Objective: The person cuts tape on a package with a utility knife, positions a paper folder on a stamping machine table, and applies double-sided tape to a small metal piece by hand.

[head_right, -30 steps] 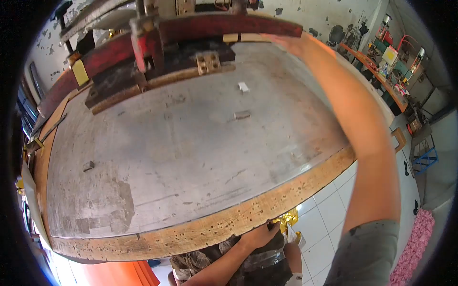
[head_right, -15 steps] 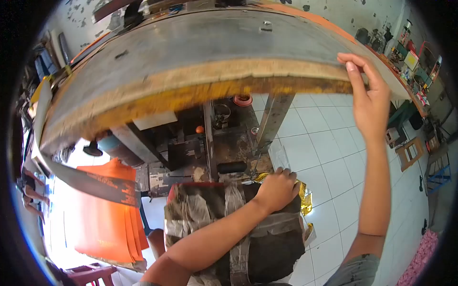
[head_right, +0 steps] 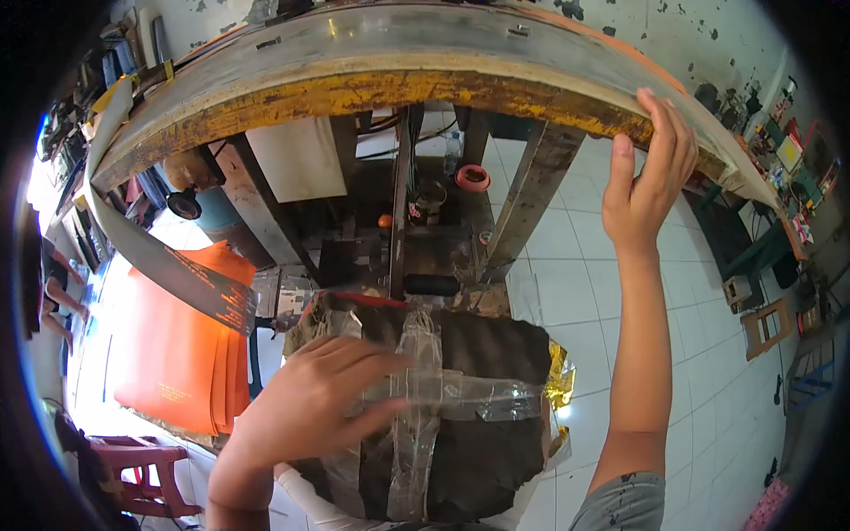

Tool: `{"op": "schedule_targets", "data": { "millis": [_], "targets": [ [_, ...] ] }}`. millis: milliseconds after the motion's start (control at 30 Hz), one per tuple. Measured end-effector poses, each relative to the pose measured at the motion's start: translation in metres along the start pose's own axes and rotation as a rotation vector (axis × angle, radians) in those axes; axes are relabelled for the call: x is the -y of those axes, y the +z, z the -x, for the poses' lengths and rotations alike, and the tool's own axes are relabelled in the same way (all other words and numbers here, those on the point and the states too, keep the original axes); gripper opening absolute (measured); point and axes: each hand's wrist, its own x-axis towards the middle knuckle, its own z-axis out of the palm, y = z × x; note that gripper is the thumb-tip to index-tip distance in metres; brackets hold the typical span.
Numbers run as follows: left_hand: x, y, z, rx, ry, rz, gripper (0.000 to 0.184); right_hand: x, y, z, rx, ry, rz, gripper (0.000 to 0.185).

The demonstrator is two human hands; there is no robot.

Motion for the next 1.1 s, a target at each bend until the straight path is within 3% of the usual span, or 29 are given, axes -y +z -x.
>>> {"op": "schedule_targets", "data": {
  "millis": [100,200,300,533,700,933,1033,1100],
  "targets": [
    [0.022,0.006,0.05,-0.062,-0.215,-0.036,0.04,0.0,0.003,0.0,-0.022,0.004,0.008,0.042],
    [0.038,0.037,0.108,-0.246,-0.328,0.17,0.036,-0.002,0.014,0.003,-0.101,-0.021,0.042,0.044],
    [0.039,0.047,0.131,-0.273,-0.381,0.174,0.031,-0.003,0.019,0.002,-0.133,-0.034,0.039,0.045],
    [0.046,0.059,0.129,-0.379,-0.319,0.062,0.029,-0.004,0.031,0.005,-0.19,-0.023,0.093,0.049],
    [0.056,0.051,0.133,-0.356,-0.168,0.086,0.035,-0.004,0.034,0.006,-0.202,-0.01,0.099,0.052],
    [0.063,0.051,0.139,-0.321,-0.128,0.081,0.036,-0.002,0.034,0.008,-0.199,0.015,0.089,0.055],
    [0.069,0.049,0.144,-0.304,-0.104,0.138,0.034,-0.005,0.031,0.008,-0.167,0.002,0.116,0.057],
    [0.071,0.029,0.156,-0.28,-0.145,0.426,0.034,-0.002,0.023,0.012,-0.117,0.045,0.123,0.057]
  ]
}}
